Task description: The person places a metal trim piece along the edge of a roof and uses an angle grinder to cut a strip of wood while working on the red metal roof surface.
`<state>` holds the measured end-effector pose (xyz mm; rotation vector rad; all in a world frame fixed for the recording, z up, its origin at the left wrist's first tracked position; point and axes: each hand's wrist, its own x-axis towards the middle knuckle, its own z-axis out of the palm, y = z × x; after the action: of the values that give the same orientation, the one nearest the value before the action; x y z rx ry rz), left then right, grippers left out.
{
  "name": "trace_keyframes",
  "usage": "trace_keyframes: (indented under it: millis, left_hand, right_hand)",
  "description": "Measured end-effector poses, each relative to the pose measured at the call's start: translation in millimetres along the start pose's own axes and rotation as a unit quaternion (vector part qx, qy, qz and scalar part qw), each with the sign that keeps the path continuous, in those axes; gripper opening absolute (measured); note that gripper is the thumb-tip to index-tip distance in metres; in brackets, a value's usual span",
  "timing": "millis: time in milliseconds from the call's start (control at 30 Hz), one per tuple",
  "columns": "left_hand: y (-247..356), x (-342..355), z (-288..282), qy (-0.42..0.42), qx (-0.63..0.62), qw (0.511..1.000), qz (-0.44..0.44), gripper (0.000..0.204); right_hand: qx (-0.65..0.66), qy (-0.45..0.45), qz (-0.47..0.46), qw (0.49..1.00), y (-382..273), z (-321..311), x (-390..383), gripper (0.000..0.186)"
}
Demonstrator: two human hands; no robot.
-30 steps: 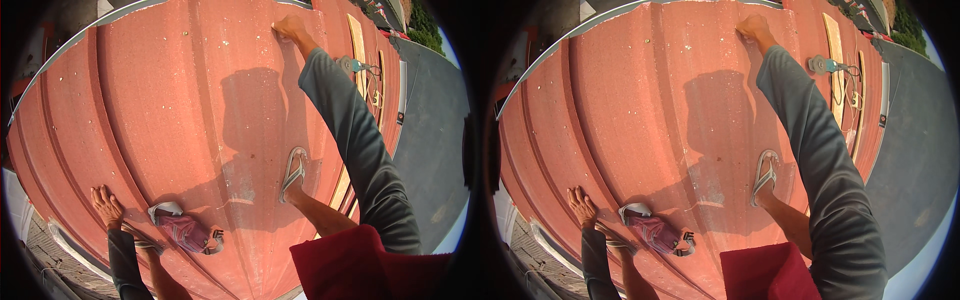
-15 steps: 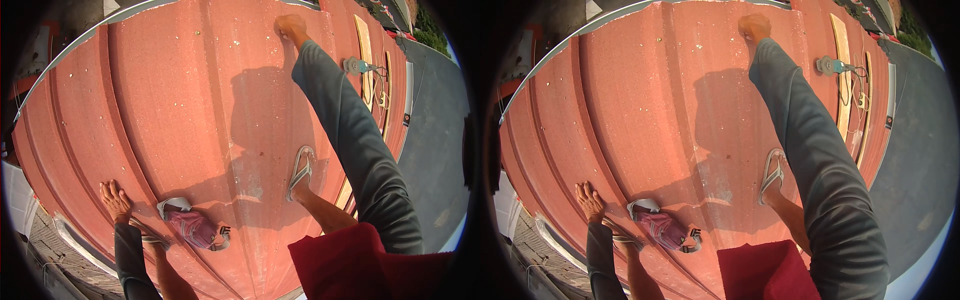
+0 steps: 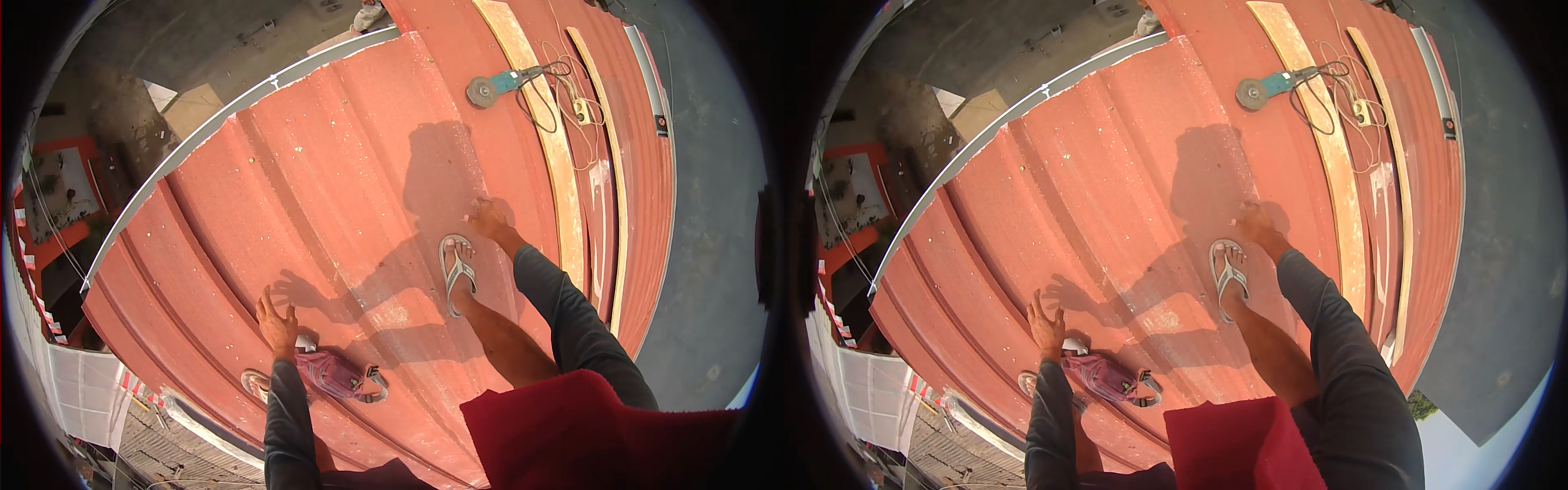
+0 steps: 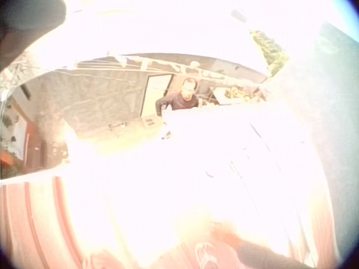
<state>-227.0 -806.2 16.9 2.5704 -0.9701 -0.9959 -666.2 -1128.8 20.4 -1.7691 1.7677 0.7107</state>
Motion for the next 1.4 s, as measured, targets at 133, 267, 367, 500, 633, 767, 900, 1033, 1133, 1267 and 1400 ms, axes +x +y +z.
trace_keyframes:
  millis: [133,267,367,500,633,767,900,1033,1133,1267,1400]
  left_hand:
    - [41,18,108,-0.049,-0.089,0.994,-0.036,0.112]
    - [98,15,137,-0.039,0.029,0.957,-0.286,0.14]
    - [103,19,140,-0.032,0.037,0.953,-0.301,0.144]
    - [118,22,138,-0.025,0.029,0.958,-0.283,0.143]
    - [107,23,151,-0.026,0.065,0.954,-0.291,0.142]
    - [105,22,146,-0.024,0.081,0.956,-0.281,0.143]
    - [119,28,142,-0.039,0.085,0.951,-0.296,0.141]
    - [117,25,144,-0.035,0.08,0.955,-0.283,0.14]
    - [100,25,145,-0.016,0.101,0.961,-0.255,0.141]
    - [105,24,146,-0.027,0.137,0.955,-0.261,0.142]
    - [106,24,146,-0.057,0.194,0.954,-0.221,0.143]
  right_hand:
    - [-0.101,-0.023,0.037,0.994,110,-23,46,0.086]
    - [-0.022,-0.122,0.083,0.989,108,-28,72,0.125]
    - [-0.08,-0.188,0.061,0.977,107,-26,87,0.139]
    - [-0.045,-0.117,0.014,0.992,131,-4,86,0.141]
    - [-0.015,-0.107,-0.012,0.994,139,0,84,0.139]
    - [-0.021,-0.118,-0.013,0.993,134,4,88,0.138]
    - [-0.02,-0.115,-0.009,0.993,136,1,91,0.139]
    - [-0.022,-0.108,0.009,0.994,130,-5,84,0.139]
    - [-0.049,-0.142,0.003,0.989,121,-7,85,0.139]
    - [-0.102,-0.154,0.006,0.983,118,-7,88,0.139]
    - [-0.107,-0.15,-0.002,0.983,115,-5,86,0.136]
